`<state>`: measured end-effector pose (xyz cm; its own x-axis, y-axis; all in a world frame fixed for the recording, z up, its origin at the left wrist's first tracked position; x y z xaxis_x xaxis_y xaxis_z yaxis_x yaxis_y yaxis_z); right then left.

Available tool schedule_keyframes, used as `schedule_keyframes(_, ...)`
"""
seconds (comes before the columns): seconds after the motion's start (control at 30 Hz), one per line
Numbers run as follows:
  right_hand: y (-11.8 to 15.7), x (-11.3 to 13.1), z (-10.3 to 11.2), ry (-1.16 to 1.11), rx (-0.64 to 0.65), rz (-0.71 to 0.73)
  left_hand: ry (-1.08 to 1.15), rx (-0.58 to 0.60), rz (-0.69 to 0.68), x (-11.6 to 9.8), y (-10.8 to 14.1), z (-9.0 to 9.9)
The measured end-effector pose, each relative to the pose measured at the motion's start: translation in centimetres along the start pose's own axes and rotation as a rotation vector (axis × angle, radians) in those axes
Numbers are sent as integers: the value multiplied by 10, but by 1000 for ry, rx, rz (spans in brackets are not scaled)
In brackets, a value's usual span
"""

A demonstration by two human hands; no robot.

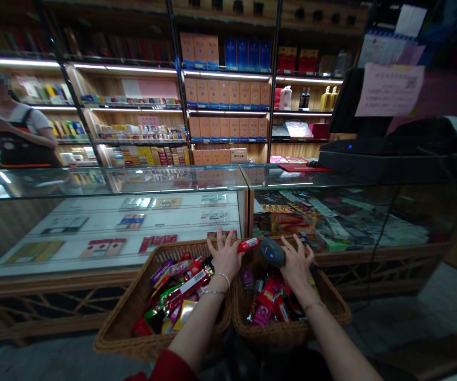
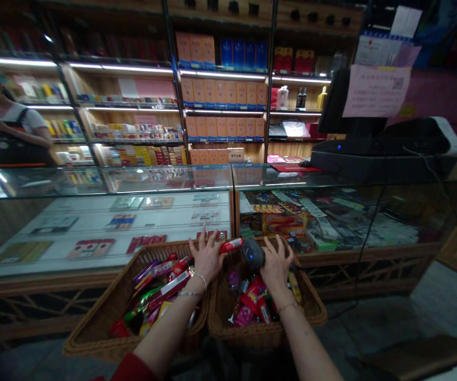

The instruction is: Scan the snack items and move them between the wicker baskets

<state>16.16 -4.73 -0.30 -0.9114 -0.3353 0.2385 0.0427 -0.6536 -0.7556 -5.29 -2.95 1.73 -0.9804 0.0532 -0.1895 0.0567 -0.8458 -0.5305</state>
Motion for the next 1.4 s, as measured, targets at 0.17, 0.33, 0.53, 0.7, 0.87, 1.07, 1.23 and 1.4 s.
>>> schedule_keyframes(0.17,-5,6,5,8,-14,27,-5,-12,-23,-3,-3,13)
schedule_keyframes(0.33,-9,12,7,1,-7,28,-2,-36,-33,-2,-7,21)
schedule_keyframes(0.53,-16,31,9,-13,-5,66,-5,-56,-11,9,-3,35)
schedule_keyframes(0.7,-23,56,7,-22,24,113,-35,-71,24,37,9,57)
schedule_keyframes(0.87,-27,84,-3,-54,44,166,-91,-69,74,86,22,77)
schedule_keyframes(1.07,-23,106,-21,-111,65,190,-175,-5,120,152,44,94)
schedule_keyframes(1.23,-16,108,-34,-115,92,189,-196,53,215,192,70,110)
schedule_keyframes(1.4,-13,102,-41,-96,78,203,-196,56,343,211,83,115)
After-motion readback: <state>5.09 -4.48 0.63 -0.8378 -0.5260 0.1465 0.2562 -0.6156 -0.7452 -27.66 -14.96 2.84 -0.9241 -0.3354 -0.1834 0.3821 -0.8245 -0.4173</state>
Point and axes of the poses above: each hand's wrist, its own y-axis away from the middle knuckle, its own z-axis out of the back of the hand, x = y × z, the point moved 4 cm from there along -y, towards the middle knuckle, and after that the axes turned 7 degrees about z, right-handed, at the moved point
